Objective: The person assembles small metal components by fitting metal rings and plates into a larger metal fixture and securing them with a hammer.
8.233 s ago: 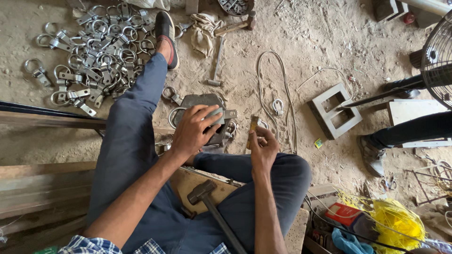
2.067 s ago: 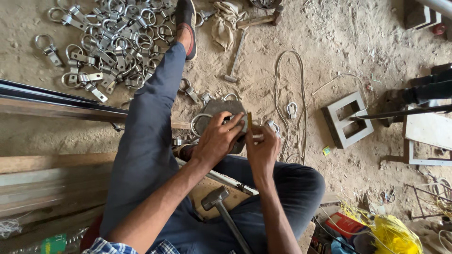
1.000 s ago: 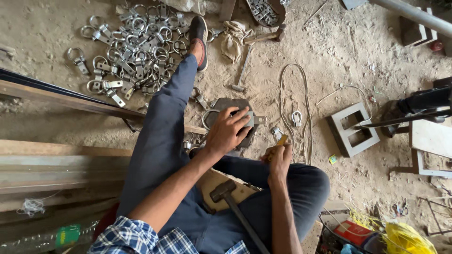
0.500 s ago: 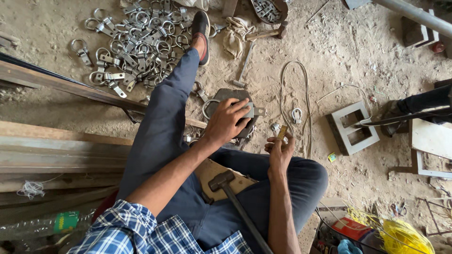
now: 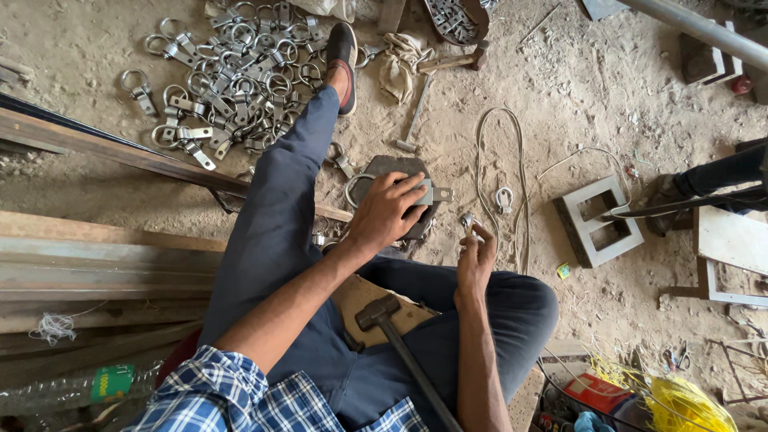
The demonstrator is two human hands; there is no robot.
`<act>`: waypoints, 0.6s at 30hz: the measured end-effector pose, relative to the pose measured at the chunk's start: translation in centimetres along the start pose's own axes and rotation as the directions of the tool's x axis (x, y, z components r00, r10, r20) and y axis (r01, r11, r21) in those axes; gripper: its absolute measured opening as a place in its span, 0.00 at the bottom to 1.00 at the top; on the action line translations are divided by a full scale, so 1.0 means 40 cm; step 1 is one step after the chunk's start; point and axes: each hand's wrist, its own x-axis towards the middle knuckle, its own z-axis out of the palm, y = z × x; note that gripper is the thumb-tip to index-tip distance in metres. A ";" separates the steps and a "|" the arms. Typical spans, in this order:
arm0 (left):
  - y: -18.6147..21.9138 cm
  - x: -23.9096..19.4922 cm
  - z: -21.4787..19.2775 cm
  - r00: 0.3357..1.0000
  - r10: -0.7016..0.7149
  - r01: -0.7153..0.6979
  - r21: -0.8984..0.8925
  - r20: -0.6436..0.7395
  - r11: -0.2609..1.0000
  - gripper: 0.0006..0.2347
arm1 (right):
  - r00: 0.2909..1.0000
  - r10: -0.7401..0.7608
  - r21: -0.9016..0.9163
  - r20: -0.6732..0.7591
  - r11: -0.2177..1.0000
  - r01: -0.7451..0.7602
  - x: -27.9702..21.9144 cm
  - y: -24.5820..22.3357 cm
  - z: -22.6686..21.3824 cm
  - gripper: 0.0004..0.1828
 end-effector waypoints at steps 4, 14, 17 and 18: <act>0.002 0.002 -0.008 1.000 0.002 -0.003 -0.013 -0.008 1.000 0.15 | 0.999 -0.044 -0.108 -0.022 0.993 0.041 0.016 0.036 -0.003 0.21; 0.007 0.004 -0.014 1.000 -0.007 0.007 -0.024 -0.003 1.000 0.15 | 0.998 0.057 0.018 -0.011 0.998 -0.057 0.011 0.032 0.003 0.17; 0.004 0.003 -0.008 1.000 -0.010 0.010 -0.027 -0.002 1.000 0.15 | 1.000 -0.007 0.013 -0.003 1.000 0.007 0.016 0.030 0.009 0.15; 0.002 0.002 -0.005 1.000 -0.011 0.011 -0.026 -0.002 1.000 0.15 | 1.000 -0.010 0.024 -0.001 1.000 0.010 0.016 0.030 0.009 0.14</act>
